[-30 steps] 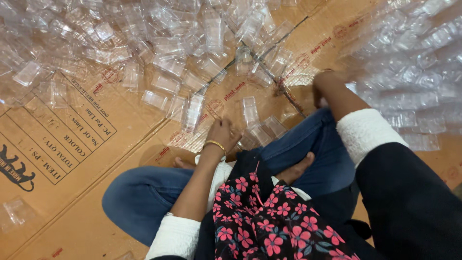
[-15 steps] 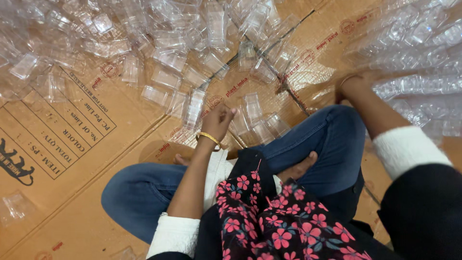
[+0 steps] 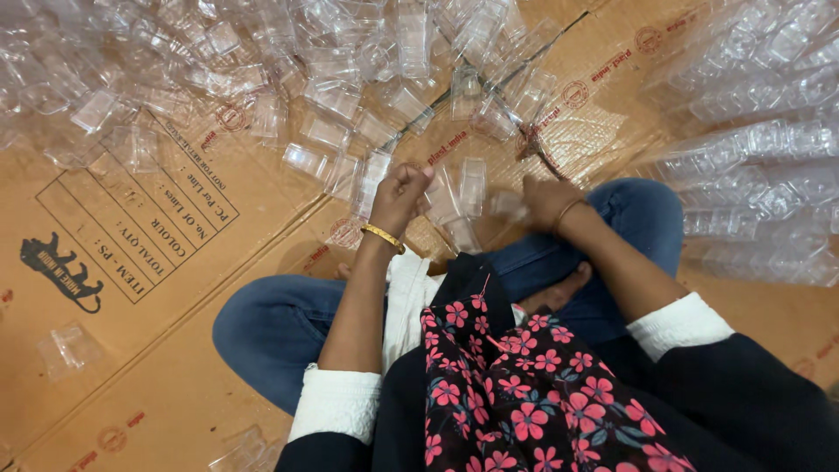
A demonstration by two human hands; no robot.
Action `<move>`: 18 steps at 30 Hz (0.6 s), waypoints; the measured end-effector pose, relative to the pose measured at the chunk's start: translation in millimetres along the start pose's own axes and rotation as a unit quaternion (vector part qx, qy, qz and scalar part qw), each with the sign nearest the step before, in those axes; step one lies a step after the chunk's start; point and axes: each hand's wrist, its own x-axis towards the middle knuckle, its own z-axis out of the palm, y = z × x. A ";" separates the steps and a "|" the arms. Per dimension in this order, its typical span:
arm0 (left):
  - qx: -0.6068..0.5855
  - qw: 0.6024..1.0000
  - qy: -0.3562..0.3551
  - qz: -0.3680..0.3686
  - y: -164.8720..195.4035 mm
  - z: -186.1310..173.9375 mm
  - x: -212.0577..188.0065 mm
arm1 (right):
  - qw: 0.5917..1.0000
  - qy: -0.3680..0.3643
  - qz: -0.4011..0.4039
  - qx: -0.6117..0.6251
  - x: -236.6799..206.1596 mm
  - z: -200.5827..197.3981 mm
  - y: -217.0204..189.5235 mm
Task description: The person sits on the floor and stacks clear plastic cups, picking cups one at a time from the pile around them and nesting them into a tall stack by hand. They repeatedly grab cups from the surrounding spread and press them into the growing stack.
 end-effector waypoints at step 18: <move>0.111 0.942 -0.282 0.143 31.7 17.0 -23.7 | 0.746 -0.065 -0.360 0.556 -28.7 -43.2 -59.3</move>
